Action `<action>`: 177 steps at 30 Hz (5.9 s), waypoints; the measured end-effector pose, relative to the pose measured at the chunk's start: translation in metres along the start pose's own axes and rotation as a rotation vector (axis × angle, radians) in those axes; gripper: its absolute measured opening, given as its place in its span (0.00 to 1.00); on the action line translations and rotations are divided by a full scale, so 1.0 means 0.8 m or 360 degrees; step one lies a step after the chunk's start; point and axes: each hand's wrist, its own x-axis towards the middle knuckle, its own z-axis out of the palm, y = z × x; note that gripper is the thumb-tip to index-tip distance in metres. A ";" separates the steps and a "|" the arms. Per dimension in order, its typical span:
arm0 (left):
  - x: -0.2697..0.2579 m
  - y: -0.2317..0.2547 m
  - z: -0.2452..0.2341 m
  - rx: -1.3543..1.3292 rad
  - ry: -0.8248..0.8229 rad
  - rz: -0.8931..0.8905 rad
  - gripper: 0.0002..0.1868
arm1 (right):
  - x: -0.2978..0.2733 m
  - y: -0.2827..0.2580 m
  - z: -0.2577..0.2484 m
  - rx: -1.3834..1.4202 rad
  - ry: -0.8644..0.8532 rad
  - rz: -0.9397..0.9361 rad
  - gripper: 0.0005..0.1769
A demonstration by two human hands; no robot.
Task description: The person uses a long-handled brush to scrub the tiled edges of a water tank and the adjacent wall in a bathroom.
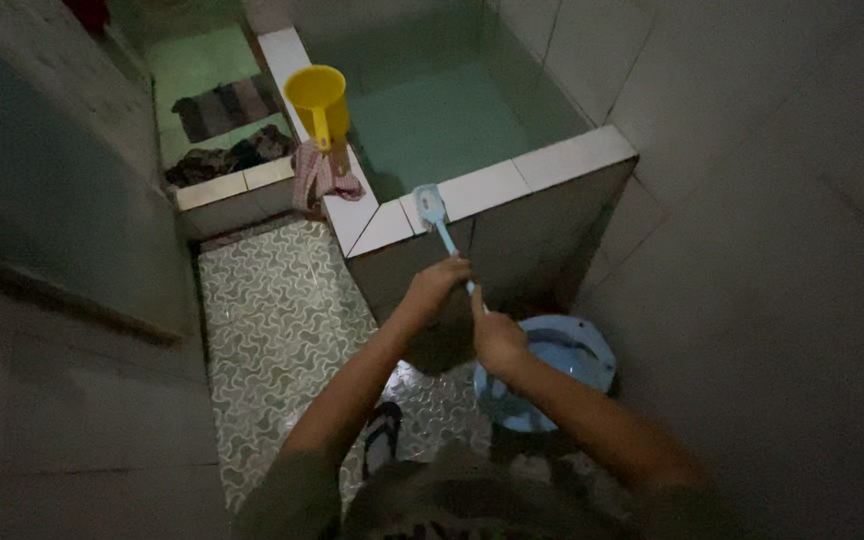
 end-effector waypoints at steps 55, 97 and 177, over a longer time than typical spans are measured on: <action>0.076 -0.023 -0.028 0.0348 -0.0041 -0.0244 0.17 | 0.003 -0.016 -0.223 -0.0482 0.0111 -0.0483 0.32; 0.147 -0.086 0.093 0.0331 -0.0286 -0.0210 0.19 | 0.067 0.046 -0.094 -0.0541 0.0591 -0.0020 0.37; -0.018 0.090 0.059 0.0703 0.0117 -0.0996 0.20 | -0.018 0.102 -0.112 -0.0410 -0.0156 -0.1014 0.53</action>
